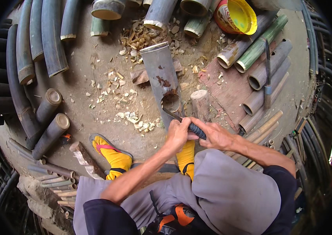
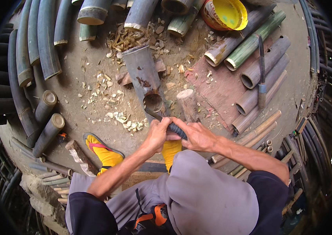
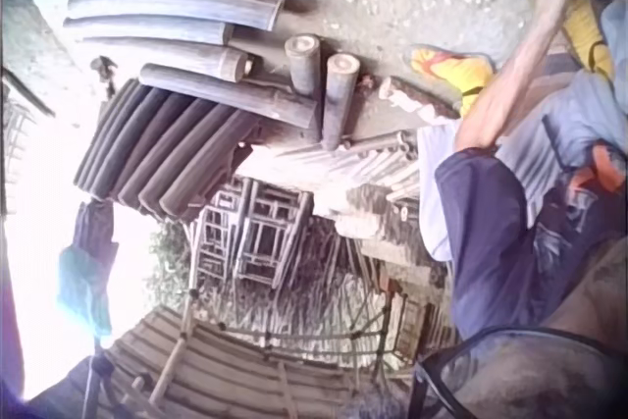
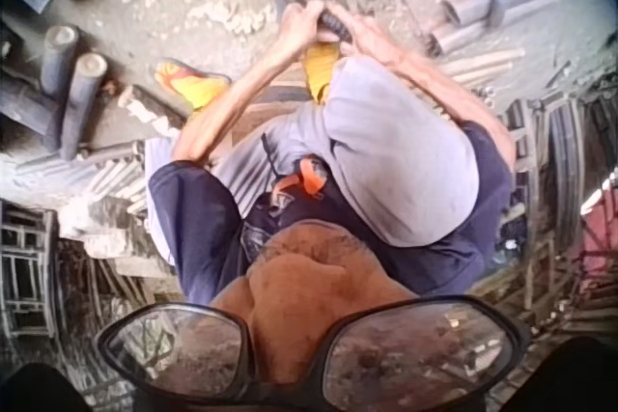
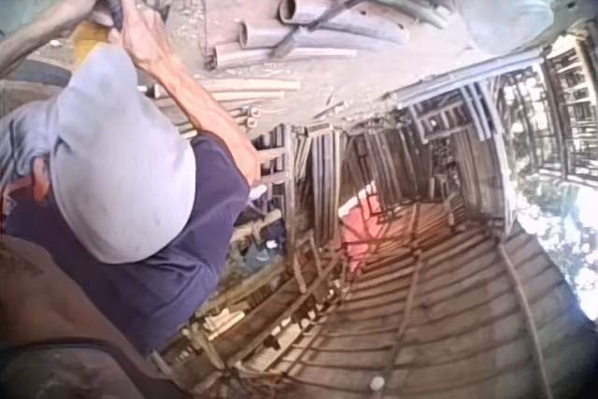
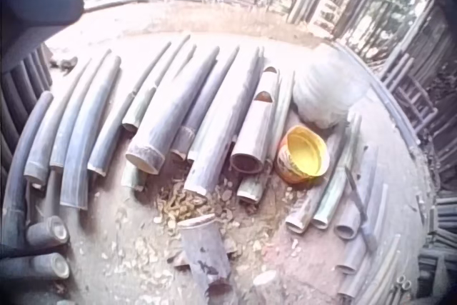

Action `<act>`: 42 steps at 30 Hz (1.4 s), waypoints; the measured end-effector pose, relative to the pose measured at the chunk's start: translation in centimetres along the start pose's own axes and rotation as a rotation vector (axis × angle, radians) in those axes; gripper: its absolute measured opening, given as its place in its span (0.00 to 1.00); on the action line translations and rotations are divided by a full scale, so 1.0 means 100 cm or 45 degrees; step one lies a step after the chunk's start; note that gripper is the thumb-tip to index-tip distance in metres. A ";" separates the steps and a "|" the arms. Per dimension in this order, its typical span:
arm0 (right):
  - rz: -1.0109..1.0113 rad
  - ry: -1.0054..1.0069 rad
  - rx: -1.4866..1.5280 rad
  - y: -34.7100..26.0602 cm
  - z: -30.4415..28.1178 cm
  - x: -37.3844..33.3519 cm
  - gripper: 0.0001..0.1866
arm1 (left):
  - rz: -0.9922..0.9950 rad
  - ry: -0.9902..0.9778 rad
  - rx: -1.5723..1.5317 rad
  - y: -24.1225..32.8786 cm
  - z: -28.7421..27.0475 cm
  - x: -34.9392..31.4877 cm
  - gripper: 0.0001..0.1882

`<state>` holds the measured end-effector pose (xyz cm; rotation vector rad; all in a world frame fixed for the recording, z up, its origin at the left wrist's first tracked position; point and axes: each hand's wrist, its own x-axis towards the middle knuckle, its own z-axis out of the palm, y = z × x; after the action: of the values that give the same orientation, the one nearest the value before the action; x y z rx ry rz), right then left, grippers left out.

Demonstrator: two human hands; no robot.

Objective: The person carves a hole into a bamboo section using a knife and then strikes it with a wooden block to widen the opening.

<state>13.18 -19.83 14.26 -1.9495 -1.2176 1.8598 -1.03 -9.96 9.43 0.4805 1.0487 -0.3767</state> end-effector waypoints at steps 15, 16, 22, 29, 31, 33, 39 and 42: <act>-0.177 0.688 -0.741 0.000 -0.013 0.000 0.26 | 0.066 -0.183 -0.526 0.008 0.011 0.024 0.13; -0.329 0.863 -1.020 0.001 -0.029 0.008 0.23 | 0.184 -0.295 -0.753 0.009 0.013 0.028 0.12; -0.509 0.353 -1.912 -0.081 -0.080 0.070 0.05 | 0.559 -0.546 -1.584 0.008 0.011 0.029 0.16; -0.167 0.002 -1.368 -0.028 -0.112 0.088 0.12 | 0.045 -0.533 -0.691 0.022 0.003 -0.013 0.15; -0.110 0.134 -0.662 0.034 -0.064 0.044 0.16 | 0.136 -0.159 0.043 0.017 -0.021 -0.030 0.12; -0.251 0.500 -0.269 0.068 -0.015 -0.005 0.16 | 0.754 0.128 0.354 0.024 -0.058 -0.025 0.10; 0.559 1.446 0.077 0.145 0.067 -0.018 0.22 | 1.262 0.896 0.656 0.133 -0.055 0.015 0.26; 0.701 1.575 -0.016 0.179 0.078 -0.006 0.27 | 1.375 1.179 1.085 0.181 -0.036 0.047 0.38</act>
<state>13.82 -34.86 1.77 -2.8122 -0.2974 0.3851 7.75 6.85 7.33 2.0015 1.2828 0.4685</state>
